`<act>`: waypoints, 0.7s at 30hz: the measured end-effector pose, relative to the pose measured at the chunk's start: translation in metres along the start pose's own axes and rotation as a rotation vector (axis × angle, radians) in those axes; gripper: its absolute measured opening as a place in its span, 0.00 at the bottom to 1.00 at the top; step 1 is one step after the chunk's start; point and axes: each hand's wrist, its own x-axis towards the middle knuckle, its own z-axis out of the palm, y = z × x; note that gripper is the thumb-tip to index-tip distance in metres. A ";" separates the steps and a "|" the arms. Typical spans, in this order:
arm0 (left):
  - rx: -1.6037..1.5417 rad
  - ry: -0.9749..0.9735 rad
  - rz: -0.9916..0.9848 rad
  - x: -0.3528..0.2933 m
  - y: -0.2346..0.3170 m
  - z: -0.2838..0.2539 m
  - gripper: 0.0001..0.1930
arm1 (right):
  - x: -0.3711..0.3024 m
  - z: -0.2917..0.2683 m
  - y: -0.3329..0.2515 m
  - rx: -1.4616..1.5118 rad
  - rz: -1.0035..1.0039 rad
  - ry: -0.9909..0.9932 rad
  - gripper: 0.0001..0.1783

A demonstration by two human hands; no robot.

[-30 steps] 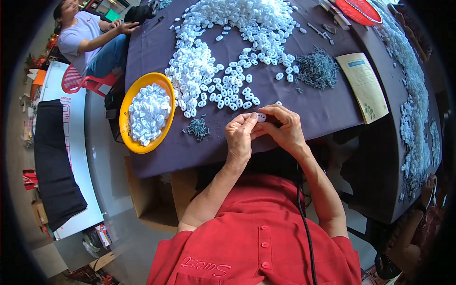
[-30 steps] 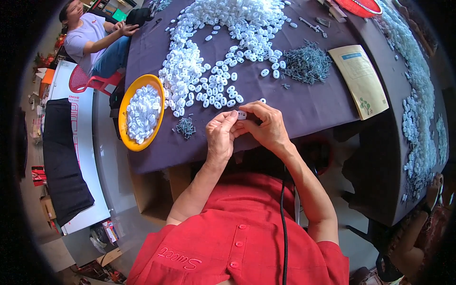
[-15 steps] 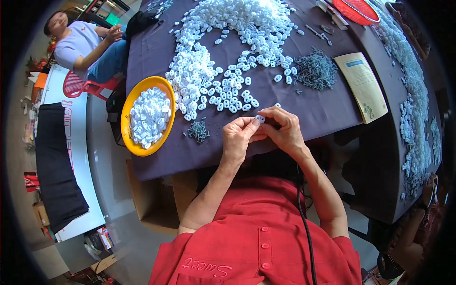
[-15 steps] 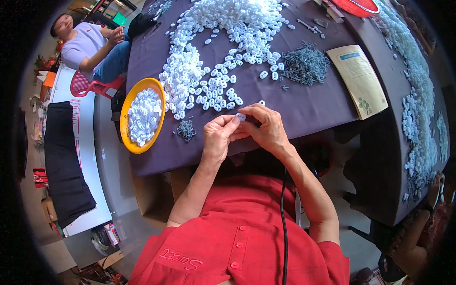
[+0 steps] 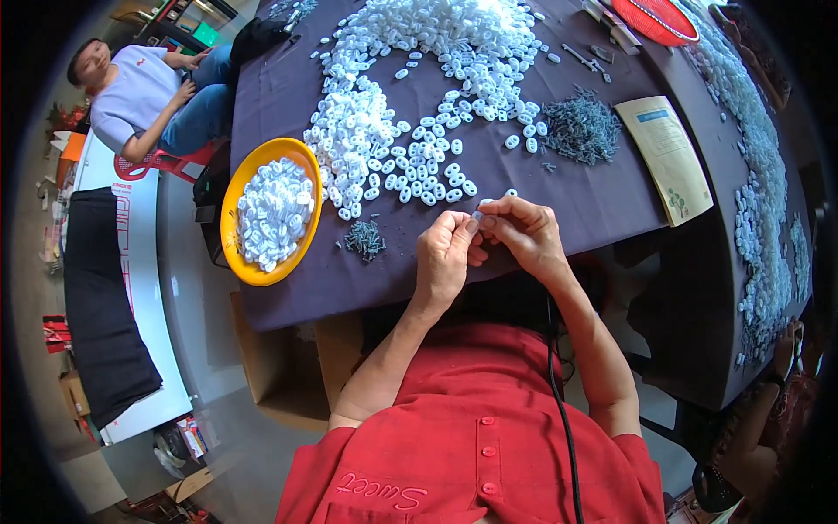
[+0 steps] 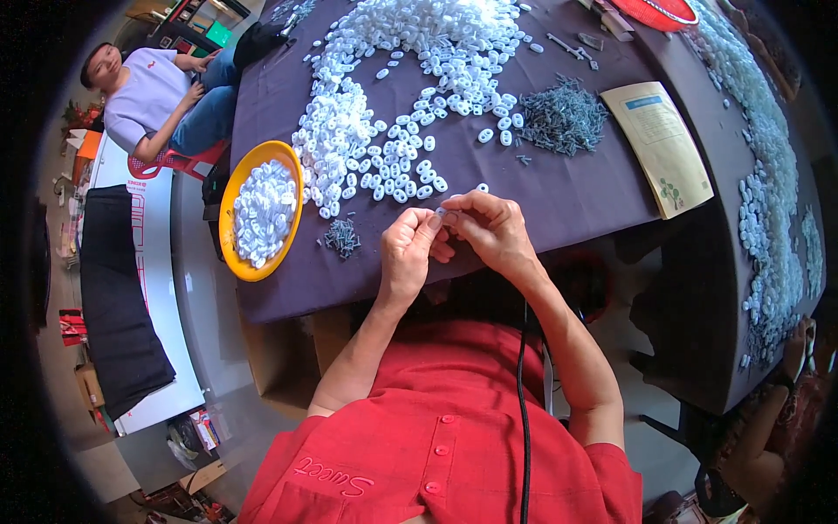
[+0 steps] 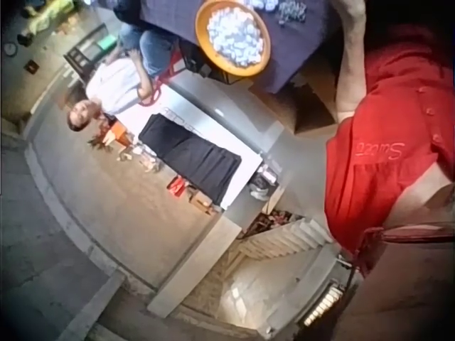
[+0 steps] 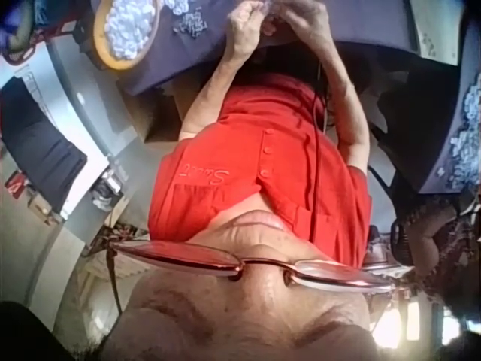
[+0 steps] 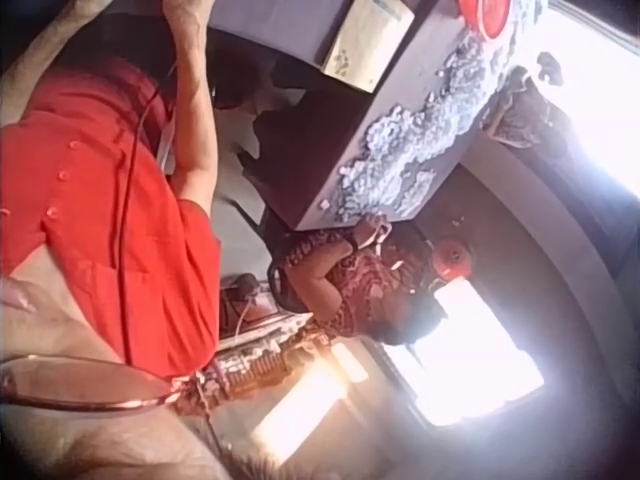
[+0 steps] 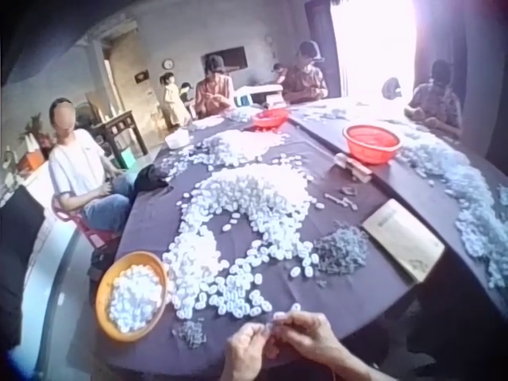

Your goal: The person assembles small plastic parts together by hand and places the assembled components into a yellow plate.

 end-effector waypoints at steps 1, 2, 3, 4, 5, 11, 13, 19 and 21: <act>0.000 -0.002 -0.002 0.000 0.000 -0.001 0.09 | 0.000 -0.001 -0.002 0.000 0.001 0.002 0.06; 0.030 -0.031 -0.013 0.001 0.002 -0.003 0.09 | 0.001 -0.003 -0.004 -0.037 0.001 -0.024 0.06; 0.059 -0.061 -0.025 0.001 0.003 -0.005 0.09 | 0.002 -0.005 -0.005 -0.074 0.001 -0.051 0.06; 0.060 -0.063 -0.026 0.002 0.004 -0.007 0.09 | 0.002 -0.007 -0.004 -0.073 0.002 -0.048 0.06; 0.088 -0.100 -0.030 0.003 0.005 -0.009 0.10 | 0.003 -0.009 -0.004 -0.045 0.014 -0.069 0.06; -0.021 -0.152 -0.035 0.006 0.004 -0.010 0.08 | 0.004 -0.010 -0.002 0.000 0.026 -0.068 0.06; -0.113 -0.146 -0.041 0.007 0.004 -0.010 0.07 | 0.003 -0.009 -0.002 0.017 0.040 -0.053 0.06; -0.181 -0.109 0.036 0.007 0.010 -0.010 0.07 | 0.003 -0.009 0.000 0.055 0.058 -0.058 0.06; -0.132 -0.108 0.048 0.006 0.007 -0.011 0.08 | 0.003 -0.009 0.002 0.048 0.007 -0.070 0.06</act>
